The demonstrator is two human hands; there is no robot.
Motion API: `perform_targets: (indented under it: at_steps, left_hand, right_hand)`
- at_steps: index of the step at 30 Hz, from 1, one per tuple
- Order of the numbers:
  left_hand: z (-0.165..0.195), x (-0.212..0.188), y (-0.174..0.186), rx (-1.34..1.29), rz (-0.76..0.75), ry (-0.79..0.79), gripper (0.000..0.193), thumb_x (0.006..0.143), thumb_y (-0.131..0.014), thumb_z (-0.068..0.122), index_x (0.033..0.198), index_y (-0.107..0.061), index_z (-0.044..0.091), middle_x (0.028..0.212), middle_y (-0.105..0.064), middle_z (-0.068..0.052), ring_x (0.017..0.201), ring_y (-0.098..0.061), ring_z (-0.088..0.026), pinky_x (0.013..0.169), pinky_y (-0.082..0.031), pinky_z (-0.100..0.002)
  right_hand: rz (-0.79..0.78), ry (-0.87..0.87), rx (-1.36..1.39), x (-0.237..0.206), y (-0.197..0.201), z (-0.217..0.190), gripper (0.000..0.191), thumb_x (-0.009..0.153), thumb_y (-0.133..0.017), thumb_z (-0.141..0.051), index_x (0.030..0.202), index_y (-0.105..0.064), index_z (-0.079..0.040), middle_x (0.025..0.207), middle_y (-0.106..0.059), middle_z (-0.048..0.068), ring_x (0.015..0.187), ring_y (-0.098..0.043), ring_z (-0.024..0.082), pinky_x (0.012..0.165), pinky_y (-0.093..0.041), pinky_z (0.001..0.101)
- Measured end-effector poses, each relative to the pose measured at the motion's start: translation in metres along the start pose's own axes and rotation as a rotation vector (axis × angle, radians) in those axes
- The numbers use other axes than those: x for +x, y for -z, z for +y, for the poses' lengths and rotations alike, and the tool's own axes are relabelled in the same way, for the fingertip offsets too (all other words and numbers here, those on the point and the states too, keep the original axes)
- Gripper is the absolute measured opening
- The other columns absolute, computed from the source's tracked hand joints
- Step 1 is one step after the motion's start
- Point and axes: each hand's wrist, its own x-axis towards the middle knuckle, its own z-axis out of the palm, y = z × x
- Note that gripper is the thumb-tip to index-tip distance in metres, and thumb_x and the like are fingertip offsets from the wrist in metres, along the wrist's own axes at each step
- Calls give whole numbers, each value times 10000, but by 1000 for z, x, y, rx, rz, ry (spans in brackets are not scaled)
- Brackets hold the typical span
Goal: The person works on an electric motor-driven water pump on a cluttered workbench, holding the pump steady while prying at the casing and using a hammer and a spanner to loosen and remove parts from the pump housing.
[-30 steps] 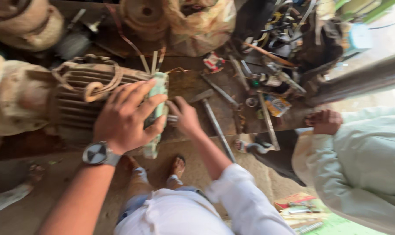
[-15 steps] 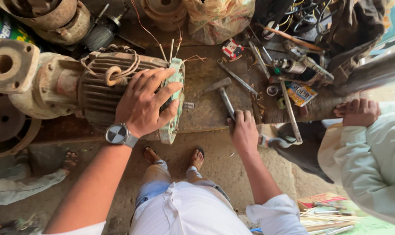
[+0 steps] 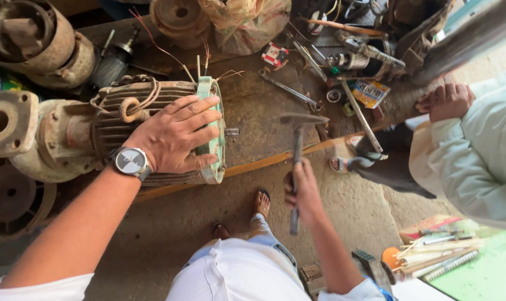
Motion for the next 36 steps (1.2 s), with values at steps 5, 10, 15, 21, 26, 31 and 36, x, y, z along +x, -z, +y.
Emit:
perform_targets:
  at_steps: [5, 10, 15, 21, 26, 31, 36]
  left_hand:
    - [-4, -6, -3, -31, -9, -2, 369, 926, -641, 486, 979, -678, 122, 1253, -636, -68, 1411, -477, -279, 1206, -300, -458]
    - [-8, -11, -9, -33, 26, 10, 341, 952, -657, 469, 954, -686, 129, 1221, -642, -44, 1389, -506, -256, 1158, -331, -470]
    - [-9, -15, -13, -34, 43, 15, 300, 934, -666, 431, 953, -687, 132, 1221, -651, -35, 1368, -523, -244, 1105, -354, -463]
    - [-6, -15, -13, -14, 29, 3, 299, 920, -662, 416, 975, -687, 123, 1198, -652, -50, 1321, -546, -230, 1044, -360, -442]
    - [-10, -17, -12, 19, 72, -4, 296, 926, -664, 423, 981, -687, 133, 1181, -654, -27, 1315, -549, -219, 1057, -358, -441]
    - [-9, -21, -17, 39, 61, 22, 291, 941, -664, 426, 982, -692, 140, 1198, -657, -20, 1318, -553, -211, 1040, -349, -428]
    - [-7, -21, -18, 52, 54, 10, 287, 947, -666, 430, 951, -684, 144, 1193, -660, -13, 1314, -560, -202, 1036, -348, -424]
  right_hand:
    - [-27, -5, -50, -17, -4, 37, 317, 1005, -504, -390, 1274, -566, -235, 664, -429, -53, 446, -322, 46, 380, -258, 231]
    - [209, 201, 333, -20, 46, 30, 299, 1036, -478, -487, 1123, -554, -211, 635, -410, -71, 421, -322, 26, 357, -248, 209]
    - [85, 191, 1090, 4, -47, 41, 304, 1059, -459, -492, 1063, -531, -197, 697, -475, -62, 497, -446, 53, 390, -337, 203]
    - [-79, -212, 195, 1, -47, 97, 386, 973, -514, -546, 983, -575, -165, 573, -398, -77, 388, -303, 48, 334, -226, 232]
    - [267, 172, 477, 13, 54, 43, 324, 1023, -530, -498, 1072, -623, -191, 638, -404, -99, 443, -311, -5, 365, -239, 190]
    - [261, 190, 464, 4, -71, 60, 287, 998, -542, -471, 1020, -591, -190, 603, -384, -84, 417, -312, 28, 353, -245, 213]
    - [-65, -215, 228, 3, -41, 92, 323, 985, -546, -477, 981, -587, -156, 581, -379, -84, 398, -313, 33, 336, -242, 216]
